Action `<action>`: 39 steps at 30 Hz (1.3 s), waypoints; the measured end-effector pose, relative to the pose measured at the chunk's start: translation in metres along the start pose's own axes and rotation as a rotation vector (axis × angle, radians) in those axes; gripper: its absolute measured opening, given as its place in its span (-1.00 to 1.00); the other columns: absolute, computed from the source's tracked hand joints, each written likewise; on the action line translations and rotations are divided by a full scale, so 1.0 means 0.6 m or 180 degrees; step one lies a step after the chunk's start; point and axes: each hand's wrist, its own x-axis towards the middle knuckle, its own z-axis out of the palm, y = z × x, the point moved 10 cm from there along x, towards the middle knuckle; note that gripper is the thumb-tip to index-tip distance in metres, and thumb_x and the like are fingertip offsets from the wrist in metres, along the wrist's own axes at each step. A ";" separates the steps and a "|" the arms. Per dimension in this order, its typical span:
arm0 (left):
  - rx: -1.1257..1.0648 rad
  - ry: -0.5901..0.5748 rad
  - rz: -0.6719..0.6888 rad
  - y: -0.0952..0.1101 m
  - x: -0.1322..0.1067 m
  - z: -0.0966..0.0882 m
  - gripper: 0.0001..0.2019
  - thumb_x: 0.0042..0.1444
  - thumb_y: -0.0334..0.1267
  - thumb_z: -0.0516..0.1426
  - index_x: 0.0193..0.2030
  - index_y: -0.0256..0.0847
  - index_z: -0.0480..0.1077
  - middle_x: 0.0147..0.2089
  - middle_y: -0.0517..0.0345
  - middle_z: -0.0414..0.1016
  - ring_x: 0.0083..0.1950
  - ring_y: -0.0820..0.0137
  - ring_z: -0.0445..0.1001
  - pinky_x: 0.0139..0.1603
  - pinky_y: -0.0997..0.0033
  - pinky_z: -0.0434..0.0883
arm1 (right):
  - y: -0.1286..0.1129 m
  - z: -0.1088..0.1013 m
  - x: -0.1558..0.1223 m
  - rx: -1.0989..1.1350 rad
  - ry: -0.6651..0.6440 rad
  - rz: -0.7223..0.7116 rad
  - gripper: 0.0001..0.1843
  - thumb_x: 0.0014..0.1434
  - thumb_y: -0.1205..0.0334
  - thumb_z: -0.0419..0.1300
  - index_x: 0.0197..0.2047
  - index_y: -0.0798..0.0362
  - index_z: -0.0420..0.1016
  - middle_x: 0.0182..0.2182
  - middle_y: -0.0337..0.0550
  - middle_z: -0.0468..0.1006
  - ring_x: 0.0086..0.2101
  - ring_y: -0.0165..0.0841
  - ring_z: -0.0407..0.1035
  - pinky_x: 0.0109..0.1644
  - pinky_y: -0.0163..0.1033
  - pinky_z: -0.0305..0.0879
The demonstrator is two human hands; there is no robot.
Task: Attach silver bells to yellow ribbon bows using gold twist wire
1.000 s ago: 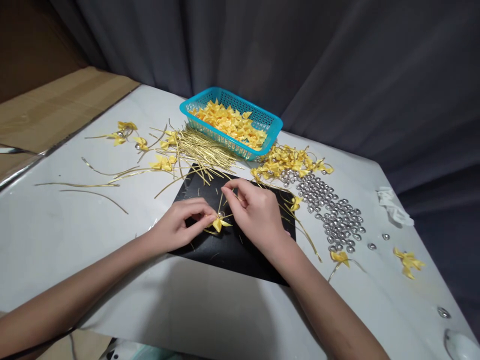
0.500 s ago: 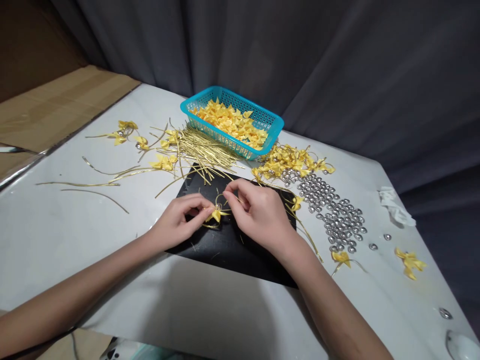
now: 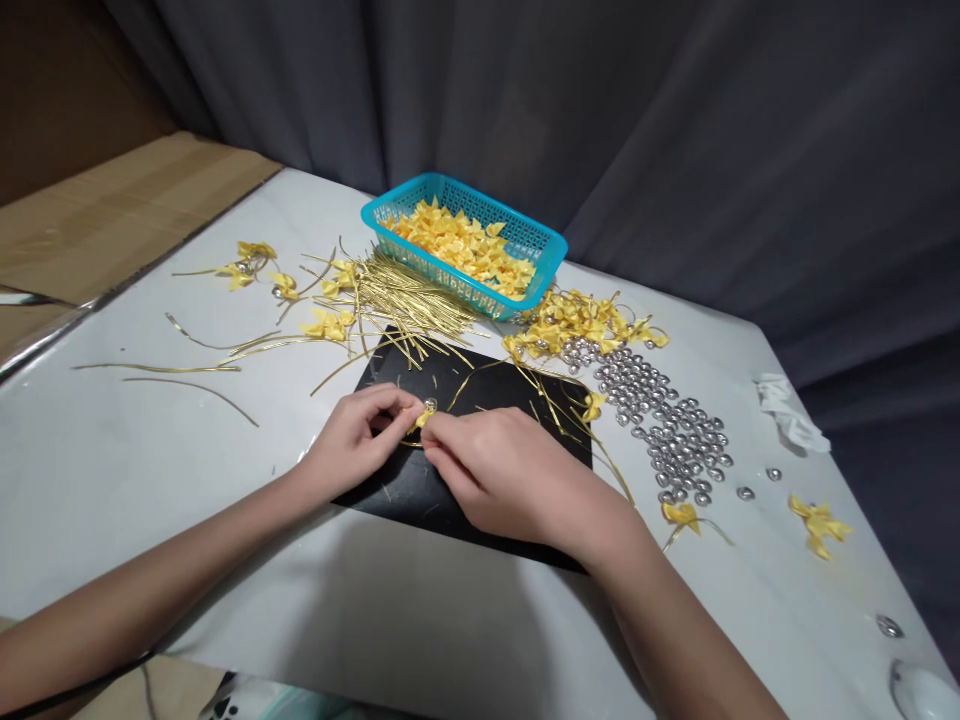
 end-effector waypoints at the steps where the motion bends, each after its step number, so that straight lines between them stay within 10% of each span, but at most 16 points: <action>1: 0.0096 -0.0054 0.0149 0.008 -0.001 0.002 -0.81 0.18 -0.31 0.01 -0.40 -0.27 0.38 -0.47 0.17 0.36 -0.44 0.47 0.33 -0.47 0.52 0.26 | -0.002 -0.001 0.000 0.0106 0.0042 -0.0047 -0.81 0.23 0.32 -0.01 -0.39 0.10 0.36 -0.61 -0.30 0.34 -0.62 -0.53 0.15 -0.50 -0.38 -0.08; 10: 0.0830 -0.0685 0.1406 0.073 -0.030 0.045 -0.77 0.23 -0.35 -0.07 -0.29 -0.30 0.40 -0.38 0.03 0.43 -0.33 0.36 0.38 -0.26 0.40 0.36 | 0.057 -0.033 0.002 0.0795 0.1365 0.0117 -0.84 0.23 0.22 0.06 -0.30 0.12 0.37 -0.66 -0.39 0.14 -0.64 -0.59 0.01 -0.52 -0.46 -0.03; 19: 0.0045 -0.0313 0.0911 0.054 -0.017 0.018 -0.82 0.21 -0.34 0.00 -0.31 -0.28 0.41 -0.39 0.10 0.41 -0.35 0.44 0.39 -0.30 0.47 0.34 | 0.088 -0.049 -0.002 0.0557 0.1870 0.0358 -0.87 0.20 0.27 0.10 -0.34 0.14 0.39 -0.67 -0.42 0.03 -0.65 -0.58 -0.07 -0.52 -0.43 -0.07; 32: -0.0536 -0.0210 0.0066 0.010 0.000 0.011 -0.81 0.16 -0.30 0.03 -0.40 -0.29 0.40 -0.41 0.13 0.40 -0.41 0.49 0.37 -0.47 0.58 0.29 | 0.081 -0.054 -0.009 0.0954 0.1508 0.0463 -0.88 0.14 0.31 0.10 -0.42 0.14 0.36 -0.67 -0.40 -0.02 -0.65 -0.59 -0.09 -0.56 -0.42 -0.11; 39: -0.0152 -0.0364 0.0358 0.020 -0.003 0.019 -0.80 0.19 -0.30 0.02 -0.36 -0.28 0.41 -0.40 0.13 0.42 -0.38 0.47 0.39 -0.40 0.54 0.31 | 0.063 -0.052 -0.010 0.1054 0.1359 0.0245 -0.88 0.18 0.28 0.09 -0.36 0.13 0.37 -0.67 -0.41 -0.02 -0.65 -0.59 -0.12 -0.56 -0.43 -0.11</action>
